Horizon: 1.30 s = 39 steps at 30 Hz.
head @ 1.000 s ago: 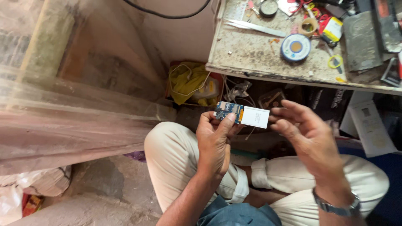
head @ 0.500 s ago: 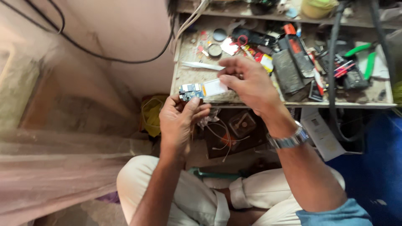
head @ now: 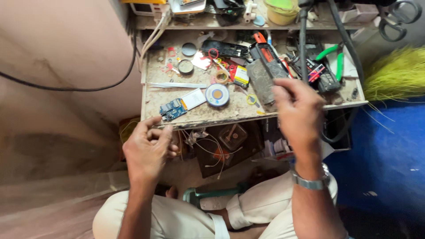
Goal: The person cleans a mobile phone motherboard using a toothbrush and liquid, solders components with a soldering iron, and connects a display screen while sitting on the floor.
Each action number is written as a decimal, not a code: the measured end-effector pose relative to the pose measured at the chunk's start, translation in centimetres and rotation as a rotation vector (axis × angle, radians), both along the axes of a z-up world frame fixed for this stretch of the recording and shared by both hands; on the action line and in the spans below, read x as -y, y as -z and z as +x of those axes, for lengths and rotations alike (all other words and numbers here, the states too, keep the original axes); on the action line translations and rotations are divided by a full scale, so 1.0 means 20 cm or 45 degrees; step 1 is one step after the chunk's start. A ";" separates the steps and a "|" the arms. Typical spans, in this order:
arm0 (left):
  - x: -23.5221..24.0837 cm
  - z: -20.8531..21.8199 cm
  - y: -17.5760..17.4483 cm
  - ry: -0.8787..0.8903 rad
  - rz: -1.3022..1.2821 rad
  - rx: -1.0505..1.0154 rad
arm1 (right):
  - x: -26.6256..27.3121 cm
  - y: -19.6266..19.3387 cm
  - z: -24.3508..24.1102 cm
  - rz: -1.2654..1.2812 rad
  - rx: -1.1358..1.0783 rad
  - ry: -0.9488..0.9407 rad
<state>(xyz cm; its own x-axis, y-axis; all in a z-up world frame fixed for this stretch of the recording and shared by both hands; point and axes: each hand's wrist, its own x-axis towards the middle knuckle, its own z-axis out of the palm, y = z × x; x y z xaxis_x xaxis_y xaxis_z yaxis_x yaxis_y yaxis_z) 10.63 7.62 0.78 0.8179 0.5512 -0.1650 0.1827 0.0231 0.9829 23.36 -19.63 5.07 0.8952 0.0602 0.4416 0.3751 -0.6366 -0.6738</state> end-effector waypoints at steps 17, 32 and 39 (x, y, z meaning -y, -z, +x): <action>0.04 -0.06 0.06 -0.180 0.122 0.163 | 0.08 -0.12 0.31 -0.503 -0.221 0.029; -0.12 -0.07 0.07 -0.131 1.013 0.483 | -0.09 -0.01 0.76 -1.119 0.272 -0.101; -0.13 -0.04 0.13 -0.007 0.835 0.488 | -0.08 0.00 0.86 -1.211 0.106 -0.090</action>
